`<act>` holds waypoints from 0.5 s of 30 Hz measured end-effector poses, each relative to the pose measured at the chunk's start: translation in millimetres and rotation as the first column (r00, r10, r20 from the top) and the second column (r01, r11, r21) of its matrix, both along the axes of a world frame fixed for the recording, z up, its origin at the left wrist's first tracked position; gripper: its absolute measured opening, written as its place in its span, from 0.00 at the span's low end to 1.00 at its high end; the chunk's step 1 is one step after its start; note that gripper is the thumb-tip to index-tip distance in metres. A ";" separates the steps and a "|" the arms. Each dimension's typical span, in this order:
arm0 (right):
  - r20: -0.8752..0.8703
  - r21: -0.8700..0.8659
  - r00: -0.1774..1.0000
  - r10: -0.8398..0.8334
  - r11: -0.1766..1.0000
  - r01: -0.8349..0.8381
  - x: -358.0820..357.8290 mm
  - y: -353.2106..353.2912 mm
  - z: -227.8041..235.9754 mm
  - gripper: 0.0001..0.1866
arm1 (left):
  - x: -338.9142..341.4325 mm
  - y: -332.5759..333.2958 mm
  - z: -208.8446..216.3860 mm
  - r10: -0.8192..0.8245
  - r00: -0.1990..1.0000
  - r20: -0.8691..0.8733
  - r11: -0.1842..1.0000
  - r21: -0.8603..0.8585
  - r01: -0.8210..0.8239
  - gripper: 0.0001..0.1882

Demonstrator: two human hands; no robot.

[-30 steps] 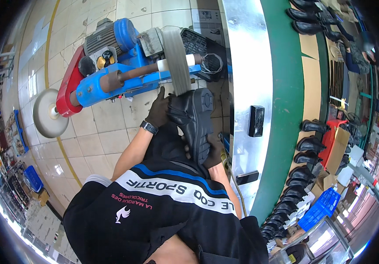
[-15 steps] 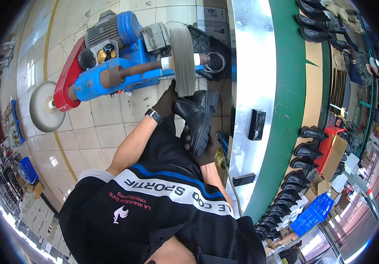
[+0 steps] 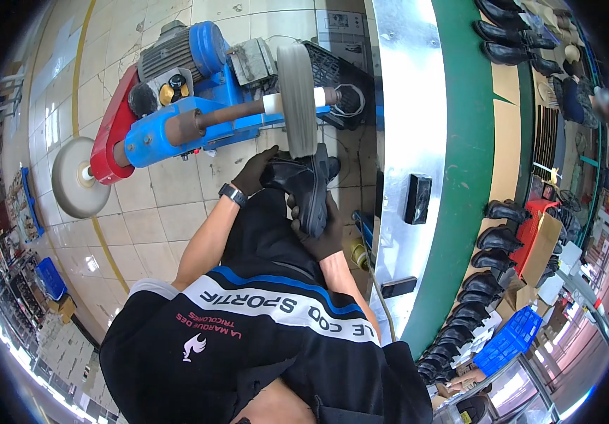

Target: The person repeatedly picks up black leather boots from a green conveyor belt and presses them against a rotating buffing wheel to polish the soles and sides. After each boot is treated, it is placed back onto the moving belt. The process is repeated for multiple boots in a continuous assembly-line fashion.

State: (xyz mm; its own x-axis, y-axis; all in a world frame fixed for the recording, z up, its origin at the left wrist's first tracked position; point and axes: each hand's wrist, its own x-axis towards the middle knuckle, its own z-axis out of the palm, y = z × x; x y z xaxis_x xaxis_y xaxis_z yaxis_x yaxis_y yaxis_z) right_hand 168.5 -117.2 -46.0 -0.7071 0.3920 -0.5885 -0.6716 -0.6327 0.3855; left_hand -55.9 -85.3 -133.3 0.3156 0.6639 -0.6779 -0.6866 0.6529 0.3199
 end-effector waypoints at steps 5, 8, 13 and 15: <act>0.173 -0.015 0.984 0.031 0.999 -0.029 -16.0 23.5 -30.6 0.28 | -13.7 -2.5 -15.9 0.071 0.479 -0.875 0.707 0.383 0.595 0.19; -0.013 -0.032 1.000 -0.010 0.999 0.009 -28.2 34.6 -83.6 0.22 | -26.3 2.6 -88.4 0.202 0.213 -0.956 0.614 0.293 0.733 0.21; 0.271 0.152 0.962 -0.035 0.988 -0.007 -50.7 46.2 -146.1 0.17 | -20.8 16.6 -109.7 -0.079 0.090 -0.993 0.471 0.042 0.881 0.25; 0.361 0.435 0.932 -0.027 0.889 -0.142 -31.2 41.2 -194.9 0.15 | -1.6 21.5 -105.6 -0.236 0.075 -0.969 0.350 -0.013 0.937 0.35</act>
State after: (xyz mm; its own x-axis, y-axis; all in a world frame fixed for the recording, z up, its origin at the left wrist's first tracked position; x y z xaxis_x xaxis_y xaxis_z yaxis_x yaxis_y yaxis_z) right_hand 137.3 -76.0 -240.9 -0.5193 0.6366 -0.5701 -0.6642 -0.7205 -0.1996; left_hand -57.5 -63.8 -238.9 0.4133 0.7726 -0.4819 0.6695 0.1009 0.7359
